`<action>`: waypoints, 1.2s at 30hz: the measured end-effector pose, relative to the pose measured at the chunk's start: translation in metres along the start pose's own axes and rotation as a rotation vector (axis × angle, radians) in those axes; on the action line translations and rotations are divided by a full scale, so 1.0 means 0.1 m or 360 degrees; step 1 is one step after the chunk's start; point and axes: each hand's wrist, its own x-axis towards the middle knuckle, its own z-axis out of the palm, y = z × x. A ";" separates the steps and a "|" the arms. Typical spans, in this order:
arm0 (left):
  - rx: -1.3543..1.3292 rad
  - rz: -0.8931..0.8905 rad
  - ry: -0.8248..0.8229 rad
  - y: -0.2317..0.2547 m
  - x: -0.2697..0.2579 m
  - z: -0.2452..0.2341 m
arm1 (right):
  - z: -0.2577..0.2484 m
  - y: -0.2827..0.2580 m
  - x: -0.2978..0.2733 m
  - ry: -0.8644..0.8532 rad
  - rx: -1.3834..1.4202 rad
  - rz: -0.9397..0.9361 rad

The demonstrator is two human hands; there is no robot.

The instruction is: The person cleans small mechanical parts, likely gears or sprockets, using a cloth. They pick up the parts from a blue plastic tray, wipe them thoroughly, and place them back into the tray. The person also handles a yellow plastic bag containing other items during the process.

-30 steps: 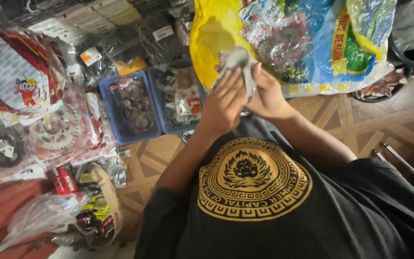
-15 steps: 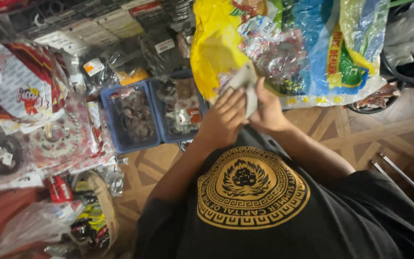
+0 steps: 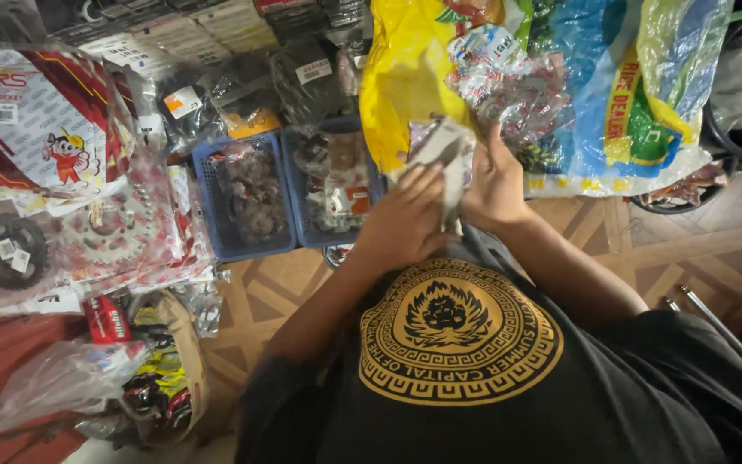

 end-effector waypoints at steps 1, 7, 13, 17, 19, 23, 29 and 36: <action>0.0127 -0.0008 0.0001 -0.08 -0.06 -0.03 | -0.08 0.01 0.01 -0.0089 -0.0041 0.0001; 0.0301 -0.0102 0.0065 -0.14 0.00 -0.18 | 0.12 -0.05 -0.09 -0.0350 -0.1386 -0.0231; -0.0148 -0.0419 0.0190 -0.11 -0.24 -0.09 | 0.18 -0.20 -0.08 -0.0331 -0.1007 0.0127; -0.0701 -0.1722 0.0357 -0.19 -0.31 -0.28 | -0.05 -0.13 -0.03 -0.0136 -0.1328 0.0086; -0.1023 -0.1746 0.0579 -0.34 -0.42 -0.08 | -0.33 -0.11 0.01 -0.0204 -0.1480 -0.0058; -0.1527 -0.1634 0.0762 -0.37 -0.44 -0.02 | -0.70 -0.05 0.14 -0.0203 -0.1799 -0.0468; -0.1380 -0.1532 0.0638 -0.23 -0.28 0.00 | -0.24 -0.13 0.04 -0.0032 -0.2229 -0.0237; -0.1039 -0.1730 0.0793 -0.23 -0.18 -0.23 | -0.72 0.08 0.13 0.0015 -0.1564 -0.0261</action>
